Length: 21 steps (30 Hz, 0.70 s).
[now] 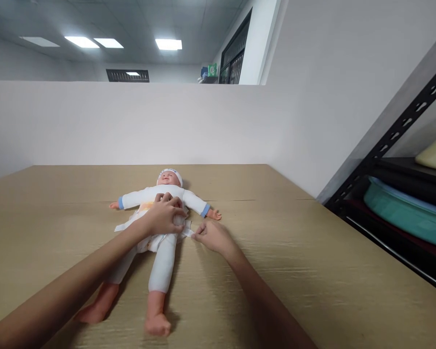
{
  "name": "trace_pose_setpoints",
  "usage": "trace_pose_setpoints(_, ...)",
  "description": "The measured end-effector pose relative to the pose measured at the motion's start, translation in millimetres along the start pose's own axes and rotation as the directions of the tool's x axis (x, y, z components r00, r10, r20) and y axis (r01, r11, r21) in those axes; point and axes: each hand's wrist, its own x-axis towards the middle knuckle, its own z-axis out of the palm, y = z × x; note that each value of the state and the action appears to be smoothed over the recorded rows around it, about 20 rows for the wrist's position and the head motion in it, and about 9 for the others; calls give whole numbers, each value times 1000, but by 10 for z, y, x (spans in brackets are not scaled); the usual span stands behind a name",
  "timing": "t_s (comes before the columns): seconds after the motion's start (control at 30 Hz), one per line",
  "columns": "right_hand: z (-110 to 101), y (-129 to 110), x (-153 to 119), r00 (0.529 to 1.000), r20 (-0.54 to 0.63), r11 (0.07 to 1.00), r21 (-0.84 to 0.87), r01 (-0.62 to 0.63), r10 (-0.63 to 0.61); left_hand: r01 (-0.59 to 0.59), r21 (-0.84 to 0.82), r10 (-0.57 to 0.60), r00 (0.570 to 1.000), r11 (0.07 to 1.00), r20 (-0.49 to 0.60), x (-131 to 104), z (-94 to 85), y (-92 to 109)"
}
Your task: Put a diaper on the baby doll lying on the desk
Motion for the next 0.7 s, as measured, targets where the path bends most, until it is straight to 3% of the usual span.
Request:
trace_pose_setpoints(0.23, 12, -163, -88, 999, 14, 998, 22, 51, -51, 5, 4, -5, 1000, 1000, -18, -15, 0, 22)
trace_pose_setpoints(0.43, -50, -164, 43, 996, 69, 946, 323, 26, -50, 31, -23, -32, 999, 999, -29, -30, 10, 2)
trace_pose_setpoints(0.7, -246, -293, 272, 985, 169, 761, 641, -95, -20, 70, -170, -80, 995, 983, -51, -59, -20, 1)
